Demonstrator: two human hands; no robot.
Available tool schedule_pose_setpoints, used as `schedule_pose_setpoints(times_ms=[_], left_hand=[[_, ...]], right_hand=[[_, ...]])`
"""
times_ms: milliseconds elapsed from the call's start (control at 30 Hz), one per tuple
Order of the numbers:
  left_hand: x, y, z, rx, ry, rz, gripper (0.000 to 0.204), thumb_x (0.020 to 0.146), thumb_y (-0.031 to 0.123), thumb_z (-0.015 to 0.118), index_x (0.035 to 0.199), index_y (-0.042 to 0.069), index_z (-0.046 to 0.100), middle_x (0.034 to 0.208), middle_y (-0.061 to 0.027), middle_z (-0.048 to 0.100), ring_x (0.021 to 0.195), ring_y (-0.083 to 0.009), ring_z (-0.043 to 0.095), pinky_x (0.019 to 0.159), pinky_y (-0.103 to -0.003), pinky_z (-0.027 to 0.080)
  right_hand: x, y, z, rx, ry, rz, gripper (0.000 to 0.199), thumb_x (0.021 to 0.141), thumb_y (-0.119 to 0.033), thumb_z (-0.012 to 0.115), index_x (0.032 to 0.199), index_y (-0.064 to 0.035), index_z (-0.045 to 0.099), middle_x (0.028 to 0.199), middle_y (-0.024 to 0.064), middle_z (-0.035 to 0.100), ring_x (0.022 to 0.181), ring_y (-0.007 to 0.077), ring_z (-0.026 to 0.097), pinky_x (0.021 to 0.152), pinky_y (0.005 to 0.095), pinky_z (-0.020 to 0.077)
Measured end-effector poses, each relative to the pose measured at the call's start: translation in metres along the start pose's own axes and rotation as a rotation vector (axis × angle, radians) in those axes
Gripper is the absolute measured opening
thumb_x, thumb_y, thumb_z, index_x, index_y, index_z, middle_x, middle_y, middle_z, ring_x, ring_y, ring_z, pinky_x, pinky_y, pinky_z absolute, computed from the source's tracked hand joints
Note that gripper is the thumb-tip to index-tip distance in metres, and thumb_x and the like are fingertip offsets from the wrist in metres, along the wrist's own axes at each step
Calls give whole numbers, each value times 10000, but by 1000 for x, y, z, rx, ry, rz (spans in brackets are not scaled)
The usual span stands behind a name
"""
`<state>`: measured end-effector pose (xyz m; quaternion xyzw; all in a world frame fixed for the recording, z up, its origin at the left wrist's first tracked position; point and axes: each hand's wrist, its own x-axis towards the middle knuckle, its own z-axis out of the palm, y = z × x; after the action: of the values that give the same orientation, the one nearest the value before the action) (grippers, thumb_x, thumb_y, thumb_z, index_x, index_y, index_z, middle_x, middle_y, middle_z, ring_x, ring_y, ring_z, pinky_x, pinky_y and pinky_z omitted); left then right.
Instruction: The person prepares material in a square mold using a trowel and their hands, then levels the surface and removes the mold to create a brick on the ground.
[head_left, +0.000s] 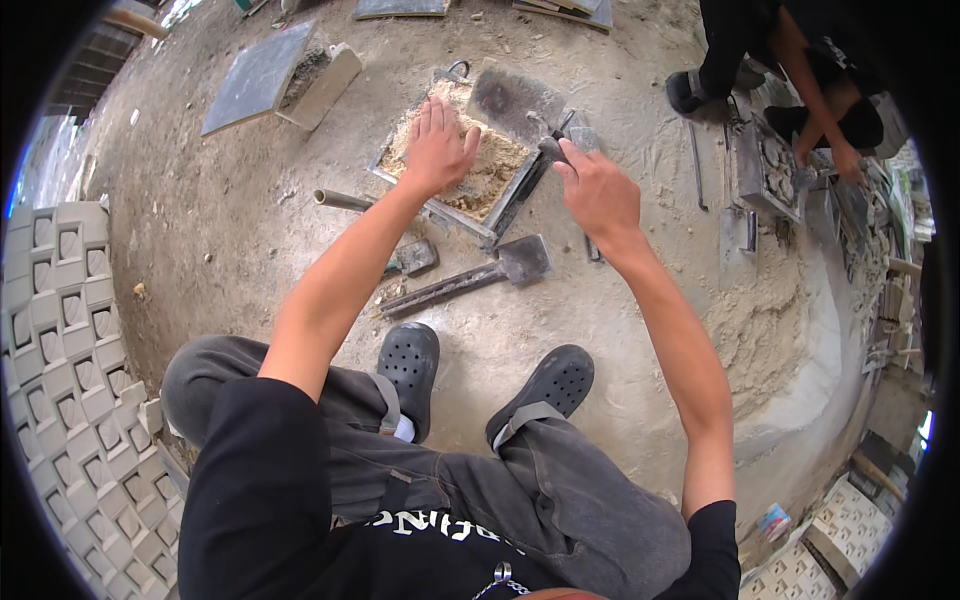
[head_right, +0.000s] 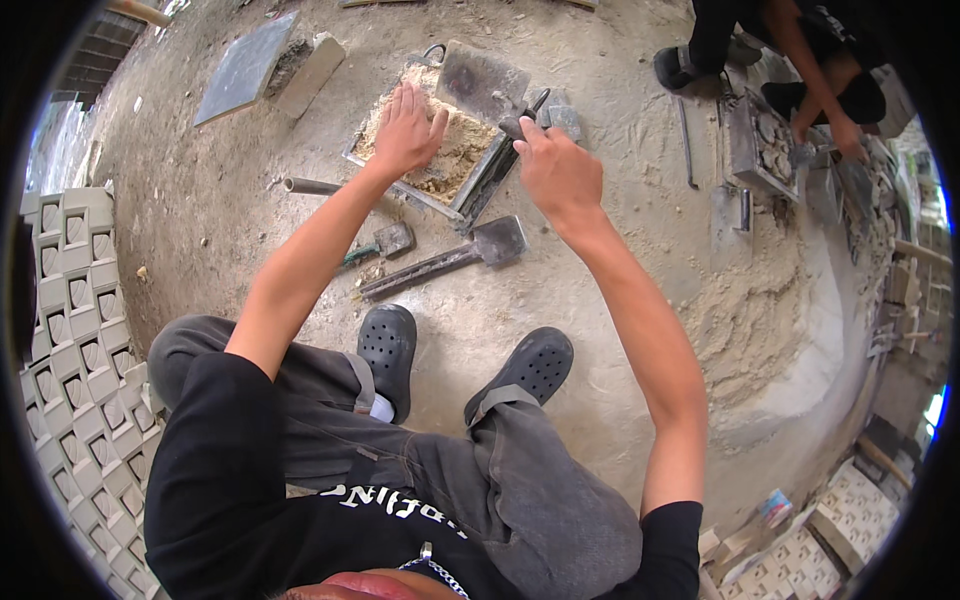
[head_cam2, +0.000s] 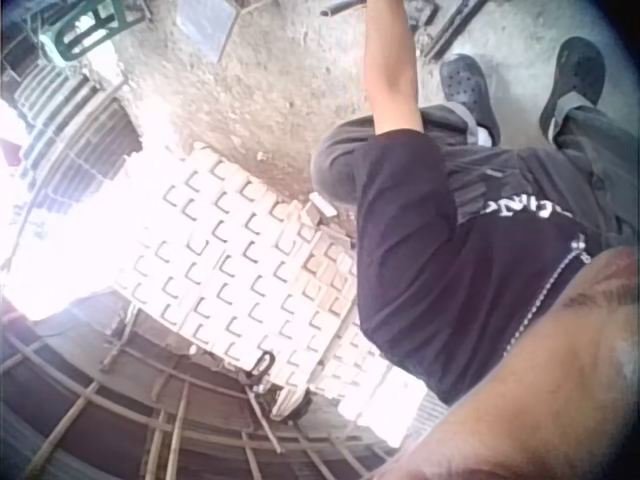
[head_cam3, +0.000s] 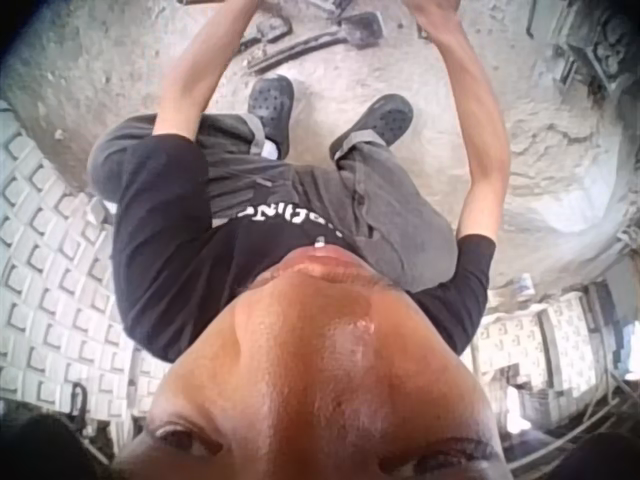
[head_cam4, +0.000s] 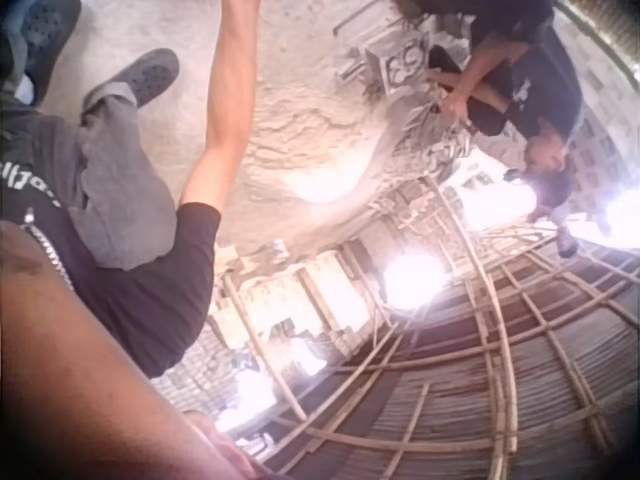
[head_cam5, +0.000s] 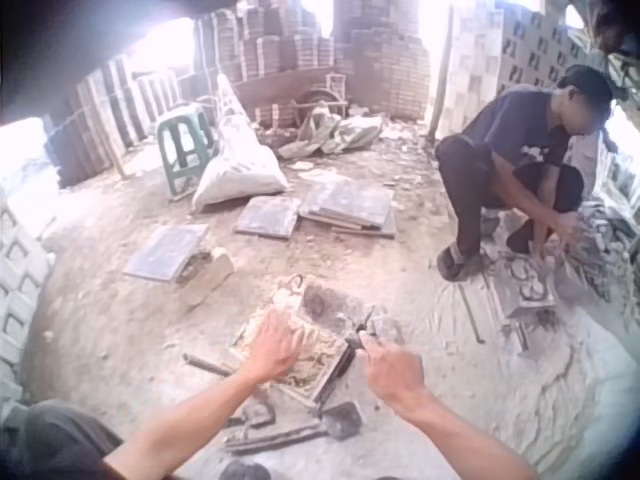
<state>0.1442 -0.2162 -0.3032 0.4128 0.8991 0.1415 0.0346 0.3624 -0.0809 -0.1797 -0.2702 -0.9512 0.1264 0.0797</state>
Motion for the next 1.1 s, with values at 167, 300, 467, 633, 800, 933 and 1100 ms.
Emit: schedule_pose_setpoints(times_ms=[167,300,467,633,800,933,1100], left_hand=[[-42,8,-5,60,49,-97,862,982,575,331,1485,-117,217,1566,-299,195,1485,-391,147,1208,-467,85],[-57,13,-8,35,57,-252,953,953,638,354,1489,-130,177,1579,-305,136,1496,-389,86,1206,-476,69],[-79,25,-6,76,82,-389,1068,917,728,339,1495,-141,111,1582,-318,77,1496,-409,22,1207,-484,36],[-96,32,-7,-76,149,-436,1111,911,703,410,1464,-196,63,1553,-379,37,1481,-454,-10,1206,-496,22],[-115,28,-3,-160,255,-430,1132,884,641,533,1456,-206,46,1549,-386,33,1481,-454,-2,1209,-490,28],[-131,21,0,-232,280,-418,1158,874,660,537,1468,-185,10,1556,-373,14,1483,-449,-9,1212,-481,29],[-137,19,-1,-230,213,-444,1151,876,658,548,1471,-179,29,1559,-360,46,1487,-435,9,1215,-469,43]], right_hand=[[8,-1,-4,-51,13,-5,351,985,-295,513,1260,-114,634,960,161,684,807,369,693,672,465,558],[24,-22,-3,-46,-25,-112,352,990,-286,504,1263,-101,625,949,163,687,782,359,701,656,461,562],[40,-49,18,-26,-71,-178,346,996,-288,494,1244,-71,600,944,193,687,814,369,707,679,465,570],[63,-46,25,-18,-105,-120,314,992,-282,497,1151,-29,592,915,216,688,830,413,698,711,496,568],[63,-60,19,13,-216,-228,332,964,-316,534,1148,-60,638,934,226,697,847,410,690,715,499,561],[51,-63,16,39,-258,-314,349,957,-317,543,1195,-80,639,934,215,701,836,403,689,704,495,560],[49,-67,19,14,-169,-258,353,970,-293,527,1230,-76,625,897,216,693,819,392,693,690,491,559]])
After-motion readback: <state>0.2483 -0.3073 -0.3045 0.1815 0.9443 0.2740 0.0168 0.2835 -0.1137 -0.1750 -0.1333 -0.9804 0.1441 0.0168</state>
